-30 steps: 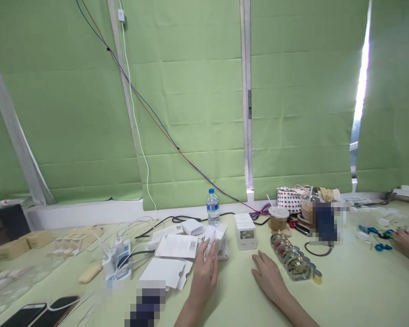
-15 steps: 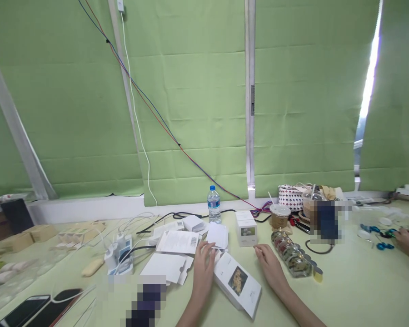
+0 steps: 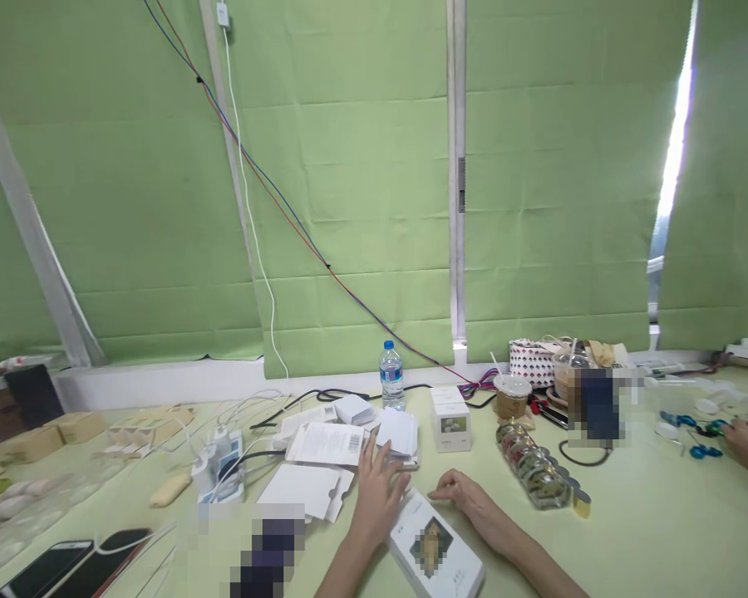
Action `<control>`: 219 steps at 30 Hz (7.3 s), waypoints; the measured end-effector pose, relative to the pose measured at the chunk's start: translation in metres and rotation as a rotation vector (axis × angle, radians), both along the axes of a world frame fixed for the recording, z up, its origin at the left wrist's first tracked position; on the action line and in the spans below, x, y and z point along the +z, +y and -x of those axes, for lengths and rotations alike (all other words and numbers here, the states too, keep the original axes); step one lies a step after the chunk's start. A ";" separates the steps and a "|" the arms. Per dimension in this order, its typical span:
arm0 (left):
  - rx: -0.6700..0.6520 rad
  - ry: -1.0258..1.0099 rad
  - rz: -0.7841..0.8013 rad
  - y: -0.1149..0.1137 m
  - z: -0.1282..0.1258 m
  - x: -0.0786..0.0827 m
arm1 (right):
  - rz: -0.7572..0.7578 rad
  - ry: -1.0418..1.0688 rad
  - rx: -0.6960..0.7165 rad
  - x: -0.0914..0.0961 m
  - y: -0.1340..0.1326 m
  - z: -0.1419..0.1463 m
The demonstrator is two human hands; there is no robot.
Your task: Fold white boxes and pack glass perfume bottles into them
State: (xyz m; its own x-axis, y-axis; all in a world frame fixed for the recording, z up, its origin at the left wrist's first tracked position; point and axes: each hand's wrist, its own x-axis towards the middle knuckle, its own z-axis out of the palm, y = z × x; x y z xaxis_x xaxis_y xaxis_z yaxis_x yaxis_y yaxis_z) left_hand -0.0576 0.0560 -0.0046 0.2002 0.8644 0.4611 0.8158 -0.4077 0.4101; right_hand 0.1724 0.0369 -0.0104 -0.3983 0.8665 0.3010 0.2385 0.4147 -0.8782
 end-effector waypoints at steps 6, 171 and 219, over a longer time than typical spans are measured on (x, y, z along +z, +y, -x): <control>0.002 0.010 0.044 0.001 0.005 0.006 | 0.011 -0.069 0.153 0.004 0.000 -0.008; -0.295 -0.818 0.211 -0.051 -0.039 0.016 | 0.031 0.409 -0.029 0.022 -0.014 -0.001; -0.459 -0.794 0.395 -0.053 -0.042 0.015 | -0.145 0.180 -0.024 0.032 -0.014 -0.011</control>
State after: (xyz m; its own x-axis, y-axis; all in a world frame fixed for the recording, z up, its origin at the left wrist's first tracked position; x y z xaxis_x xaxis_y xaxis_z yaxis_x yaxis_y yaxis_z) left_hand -0.0160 0.0030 0.0109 0.3116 0.9009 0.3021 0.0443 -0.3314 0.9425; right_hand 0.1836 0.0228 0.0217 -0.3064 0.8176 0.4876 0.0949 0.5359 -0.8390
